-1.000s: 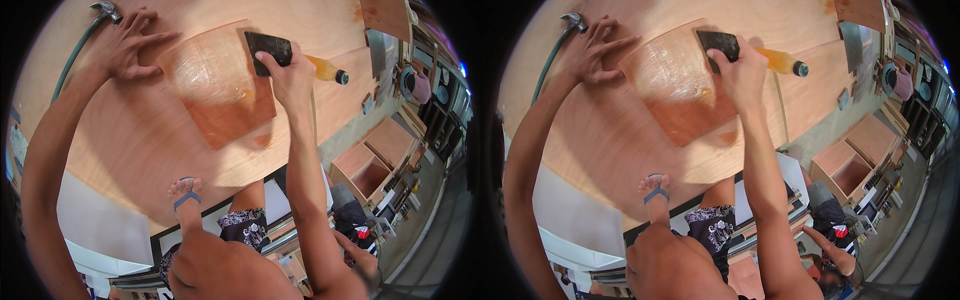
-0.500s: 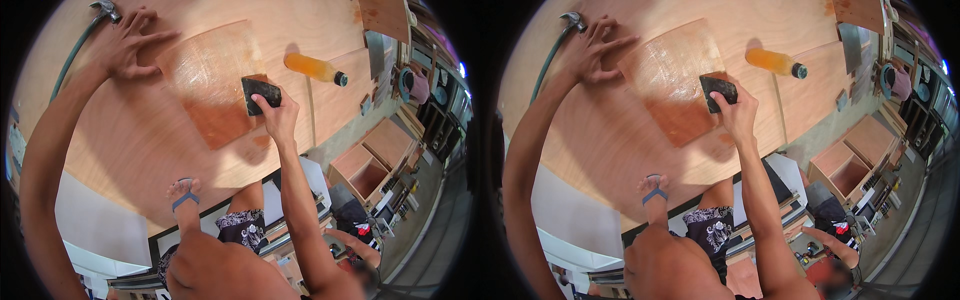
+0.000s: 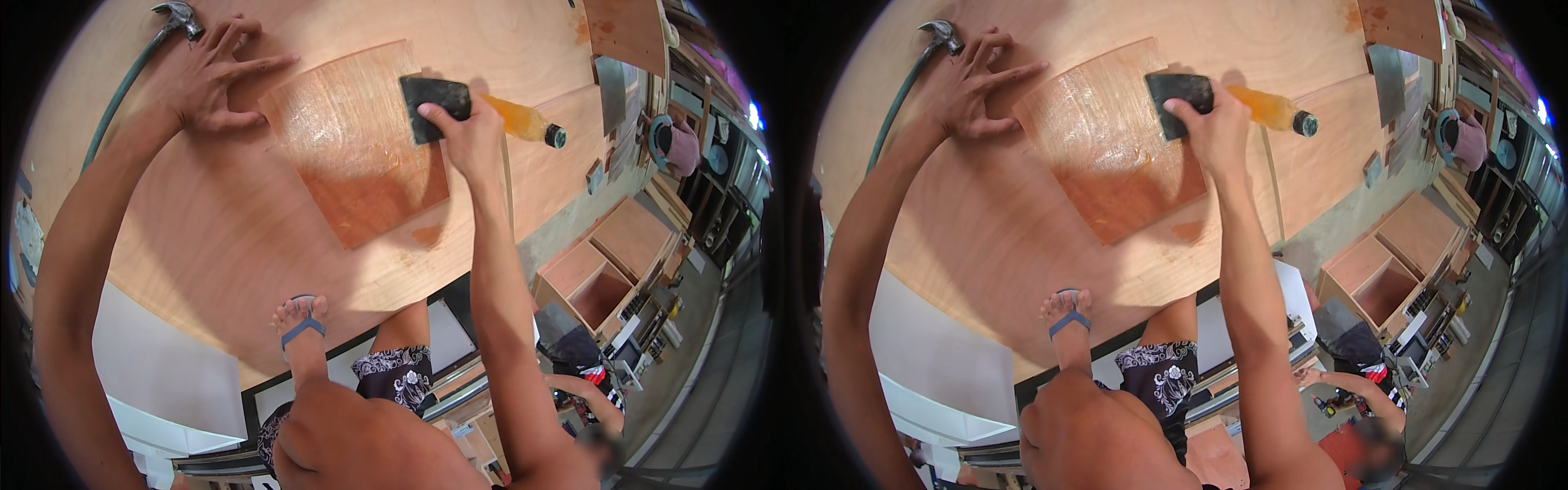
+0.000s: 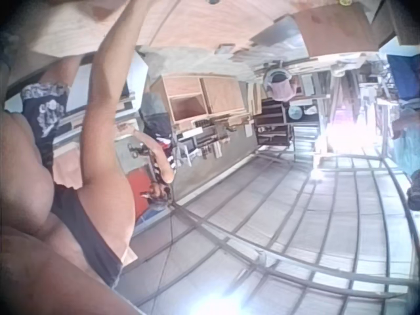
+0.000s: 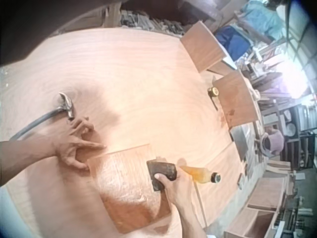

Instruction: The person pours a yellow liquid from a plastic bottle onto small wooden pieces and spreads it evenly with a black card. The person repeats this process on multiple pieces, ensuring full coverage.

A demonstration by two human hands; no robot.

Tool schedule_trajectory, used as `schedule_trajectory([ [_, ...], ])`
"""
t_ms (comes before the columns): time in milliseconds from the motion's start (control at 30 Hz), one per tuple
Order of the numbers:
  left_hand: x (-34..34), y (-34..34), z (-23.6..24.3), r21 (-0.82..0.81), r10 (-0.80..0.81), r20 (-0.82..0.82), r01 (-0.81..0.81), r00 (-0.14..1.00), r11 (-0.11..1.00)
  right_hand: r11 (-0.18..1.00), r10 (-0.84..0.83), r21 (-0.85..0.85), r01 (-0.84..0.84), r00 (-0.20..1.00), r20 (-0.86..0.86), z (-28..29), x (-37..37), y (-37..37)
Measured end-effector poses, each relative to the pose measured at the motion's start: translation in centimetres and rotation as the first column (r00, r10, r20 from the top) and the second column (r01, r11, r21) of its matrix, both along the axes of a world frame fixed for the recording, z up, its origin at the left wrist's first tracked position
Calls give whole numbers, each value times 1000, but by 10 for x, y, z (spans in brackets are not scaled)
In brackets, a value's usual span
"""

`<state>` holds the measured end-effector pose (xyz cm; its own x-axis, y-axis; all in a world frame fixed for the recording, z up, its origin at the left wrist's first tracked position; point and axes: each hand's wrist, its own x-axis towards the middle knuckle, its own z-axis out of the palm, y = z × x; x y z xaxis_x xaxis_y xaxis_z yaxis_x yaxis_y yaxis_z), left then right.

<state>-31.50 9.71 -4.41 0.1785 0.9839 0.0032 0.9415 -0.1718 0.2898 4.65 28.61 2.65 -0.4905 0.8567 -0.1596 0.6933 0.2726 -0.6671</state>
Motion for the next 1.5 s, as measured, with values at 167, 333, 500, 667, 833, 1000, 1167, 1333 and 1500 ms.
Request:
schedule_trajectory([
  [167, -6, -8, -2, -26, 14, 22, -13, 1000, 1000, 996, -40, 82, 40, 999, -3, 10, -14, 17],
  [333, -9, -11, -1, 4, -2, 26, 2, 1000, 1000, 962, -13, -274, 10, 1000, -6, 20, -17, -18],
  [500, 0, -3, 7, -39, 8, -40, -9, 999, 999, 985, -50, -168, 41, 997, -50, 3, -6, -16],
  [667, -2, 2, 3, 24, 1, -3, 0, 1000, 1000, 937, -221, -299, 182, 970, -103, -10, 12, -13],
  [833, 5, 7, -7, 139, 9, 92, -21, 996, 990, 971, -99, -228, 77, 991, -87, -3, 13, -7],
  [1000, 1, 9, -7, 124, -64, 67, 55, 996, 991, 994, -86, -67, 85, 996, -19, 13, 9, 13],
  [1167, 5, 12, -8, 88, -106, 19, 104, 994, 991, 999, -17, 29, 17, 1000, 14, 43, 22, 65],
  [1333, 0, 9, 8, -83, -60, -13, 58, 998, 995, 990, 118, 62, -130, 979, 168, 149, 18, 85],
  [1500, 19, 14, 27, -246, 22, -125, -53, 992, 968, 983, 169, 26, -180, 956, 239, 194, 36, 81],
])
